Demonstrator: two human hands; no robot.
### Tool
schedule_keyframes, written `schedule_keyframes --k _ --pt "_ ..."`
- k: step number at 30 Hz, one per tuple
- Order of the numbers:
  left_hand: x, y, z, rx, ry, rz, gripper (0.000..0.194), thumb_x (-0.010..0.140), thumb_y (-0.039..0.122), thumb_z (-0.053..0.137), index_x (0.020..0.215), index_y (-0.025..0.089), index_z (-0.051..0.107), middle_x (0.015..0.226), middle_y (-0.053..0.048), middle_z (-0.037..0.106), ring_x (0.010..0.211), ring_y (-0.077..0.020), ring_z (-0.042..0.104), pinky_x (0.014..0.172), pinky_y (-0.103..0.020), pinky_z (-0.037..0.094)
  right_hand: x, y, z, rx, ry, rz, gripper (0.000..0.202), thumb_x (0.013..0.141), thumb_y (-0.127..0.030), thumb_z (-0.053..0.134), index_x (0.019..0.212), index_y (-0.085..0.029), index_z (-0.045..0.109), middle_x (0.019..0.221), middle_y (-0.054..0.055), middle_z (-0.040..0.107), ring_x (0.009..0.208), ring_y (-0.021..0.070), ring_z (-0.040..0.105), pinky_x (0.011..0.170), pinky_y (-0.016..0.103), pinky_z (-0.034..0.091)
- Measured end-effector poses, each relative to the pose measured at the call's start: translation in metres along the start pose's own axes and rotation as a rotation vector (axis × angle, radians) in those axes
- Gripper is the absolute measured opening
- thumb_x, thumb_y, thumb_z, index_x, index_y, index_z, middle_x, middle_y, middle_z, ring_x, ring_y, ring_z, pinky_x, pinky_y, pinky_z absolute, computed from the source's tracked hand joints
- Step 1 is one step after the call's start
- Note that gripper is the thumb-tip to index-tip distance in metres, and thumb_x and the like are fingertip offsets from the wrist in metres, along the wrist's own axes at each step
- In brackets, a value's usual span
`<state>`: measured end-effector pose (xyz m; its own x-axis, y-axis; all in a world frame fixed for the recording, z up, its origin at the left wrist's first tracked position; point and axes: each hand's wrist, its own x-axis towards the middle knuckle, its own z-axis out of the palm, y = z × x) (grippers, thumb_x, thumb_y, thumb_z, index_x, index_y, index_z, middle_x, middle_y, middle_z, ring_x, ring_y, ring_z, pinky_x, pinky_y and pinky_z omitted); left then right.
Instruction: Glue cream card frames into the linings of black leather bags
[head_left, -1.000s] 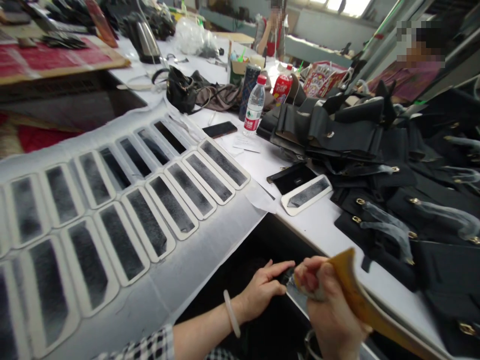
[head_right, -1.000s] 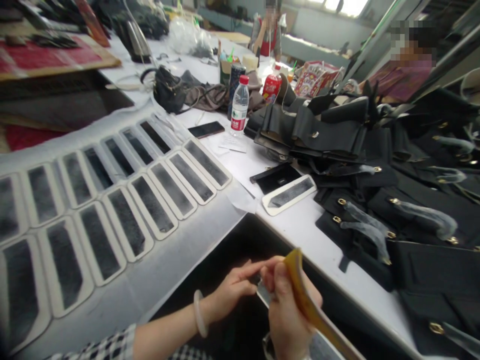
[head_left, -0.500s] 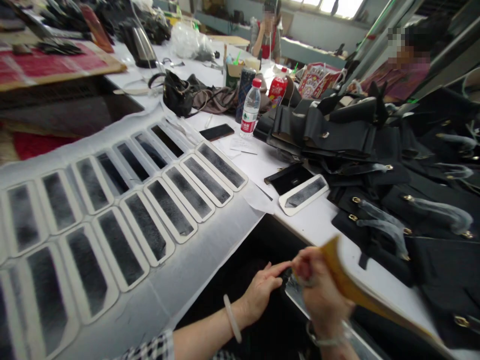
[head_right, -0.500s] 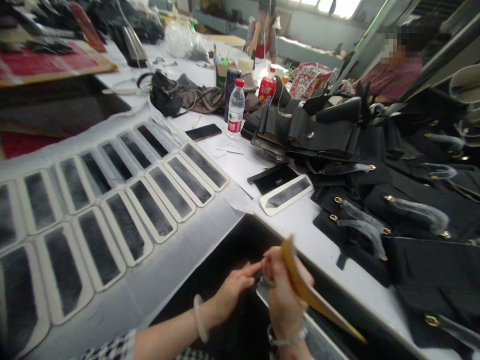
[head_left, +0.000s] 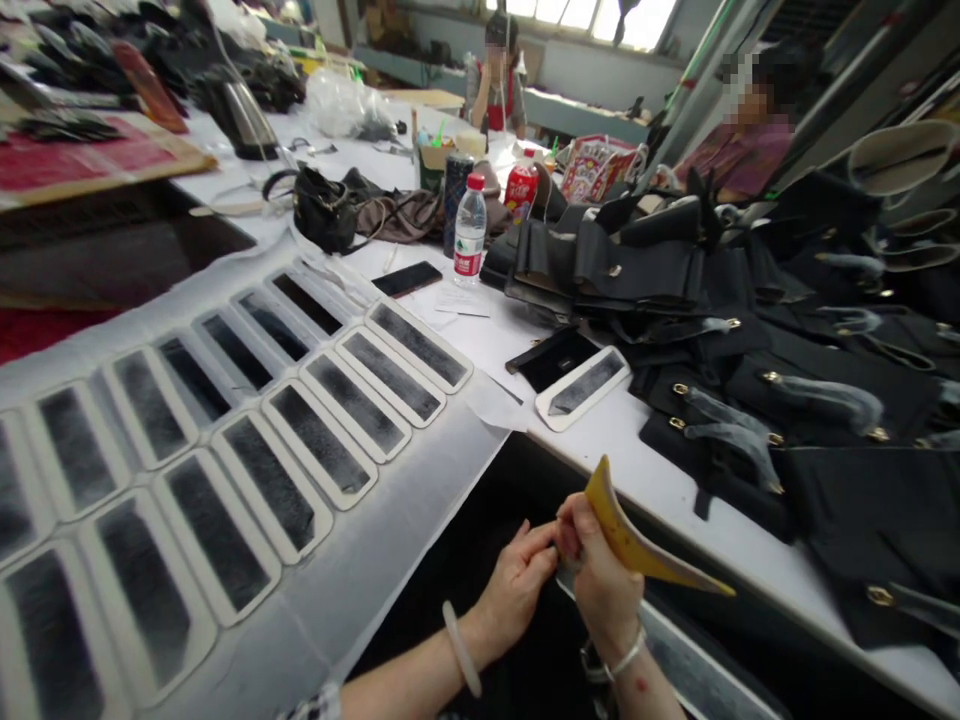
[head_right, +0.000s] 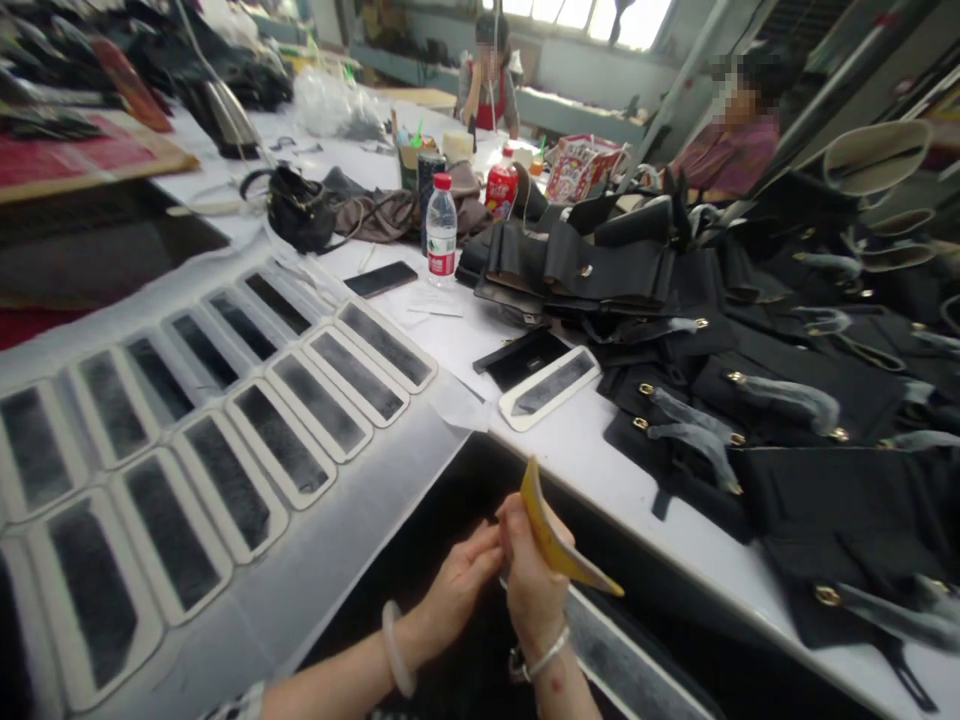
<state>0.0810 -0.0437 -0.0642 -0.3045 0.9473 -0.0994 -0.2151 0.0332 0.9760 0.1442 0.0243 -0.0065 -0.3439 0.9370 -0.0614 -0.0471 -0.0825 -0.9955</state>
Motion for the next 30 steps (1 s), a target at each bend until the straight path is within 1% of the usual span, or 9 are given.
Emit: schedule_keyframes --k 2,4,7,10,12,14,18,23,30 --pt "0.002 -0.004 -0.001 0.018 -0.006 -0.033 0.039 0.095 0.033 0.045 0.127 0.028 0.066 0.135 0.000 0.063 0.129 -0.0251 0.053 0.124 -0.048 0.008 0.000 -0.008 -0.007 0.050 0.028 -0.006 0.037 0.080 -0.052 0.072 0.067 -0.018 0.062 0.052 -0.005 0.042 0.048 0.0098 0.038 0.046 0.024 0.033" --pt "0.004 -0.009 -0.001 0.022 -0.002 -0.086 0.040 0.094 0.037 0.048 0.128 0.026 0.065 0.135 -0.002 0.064 0.134 -0.0263 0.049 0.124 -0.048 0.008 -0.001 -0.024 -0.029 0.109 0.089 -0.031 0.038 0.082 -0.055 0.067 0.074 -0.019 0.065 0.051 -0.006 0.039 0.048 0.0099 0.037 0.047 0.025 0.033" --pt "0.008 -0.015 -0.002 -0.028 -0.035 -0.144 0.043 0.094 0.042 0.049 0.131 0.024 0.062 0.137 -0.004 0.062 0.133 -0.0280 0.050 0.120 -0.046 0.023 -0.008 -0.053 -0.087 0.162 0.259 -0.095 0.037 0.084 -0.057 0.062 0.080 -0.020 0.064 0.051 -0.006 0.036 0.049 0.0102 0.036 0.051 0.026 0.035" --pt "0.010 -0.017 -0.003 -0.059 -0.100 -0.183 0.045 0.096 0.045 0.045 0.133 0.024 0.058 0.134 -0.005 0.063 0.121 -0.0272 0.058 0.107 -0.039 0.041 -0.028 -0.072 -0.149 0.156 0.496 -0.161 0.028 0.083 -0.047 0.067 0.076 -0.021 0.060 0.055 -0.004 0.044 0.052 0.0111 0.041 0.055 0.026 0.039" --pt "0.012 -0.018 -0.003 -0.034 -0.123 -0.175 0.046 0.097 0.046 0.042 0.134 0.023 0.056 0.128 -0.005 0.065 0.115 -0.0257 0.060 0.102 -0.035 0.043 -0.043 -0.075 -0.179 0.149 0.617 -0.181 0.024 0.082 -0.041 0.069 0.075 -0.021 0.059 0.056 -0.004 0.048 0.053 0.0112 0.043 0.055 0.025 0.040" --pt "0.012 -0.018 -0.003 0.012 -0.127 -0.154 0.045 0.097 0.046 0.040 0.133 0.023 0.055 0.128 -0.004 0.065 0.114 -0.0245 0.060 0.101 -0.032 0.042 -0.055 -0.069 -0.195 0.168 0.675 -0.178 0.025 0.083 -0.041 0.068 0.073 -0.020 0.058 0.053 -0.004 0.044 0.051 0.0105 0.039 0.052 0.024 0.037" --pt "0.010 -0.019 -0.001 0.082 -0.089 -0.139 0.044 0.096 0.049 0.041 0.127 0.023 0.058 0.131 -0.004 0.063 0.118 -0.0245 0.057 0.102 -0.030 0.041 -0.065 -0.040 -0.197 0.224 0.707 -0.187 0.031 0.085 -0.047 0.064 0.071 -0.020 0.055 0.052 -0.007 0.033 0.049 0.0097 0.034 0.050 0.023 0.033" --pt "0.008 -0.017 0.004 0.115 -0.022 -0.128 0.046 0.094 0.053 0.042 0.123 0.022 0.059 0.128 -0.006 0.064 0.115 -0.0264 0.059 0.102 -0.034 0.043 -0.064 -0.006 -0.183 0.206 0.688 -0.174 0.034 0.084 -0.044 0.071 0.067 -0.019 0.055 0.052 -0.006 0.035 0.047 0.0082 0.033 0.047 0.023 0.026" --pt "0.009 -0.012 0.002 0.218 -0.024 -0.134 0.049 0.093 0.055 0.042 0.122 0.022 0.062 0.125 -0.006 0.066 0.112 -0.0267 0.060 0.096 -0.032 0.046 -0.059 -0.034 -0.193 0.245 0.605 -0.253 0.030 0.091 -0.046 0.058 0.075 -0.021 0.058 0.054 -0.006 0.031 0.051 0.0100 0.034 0.051 0.026 0.032"
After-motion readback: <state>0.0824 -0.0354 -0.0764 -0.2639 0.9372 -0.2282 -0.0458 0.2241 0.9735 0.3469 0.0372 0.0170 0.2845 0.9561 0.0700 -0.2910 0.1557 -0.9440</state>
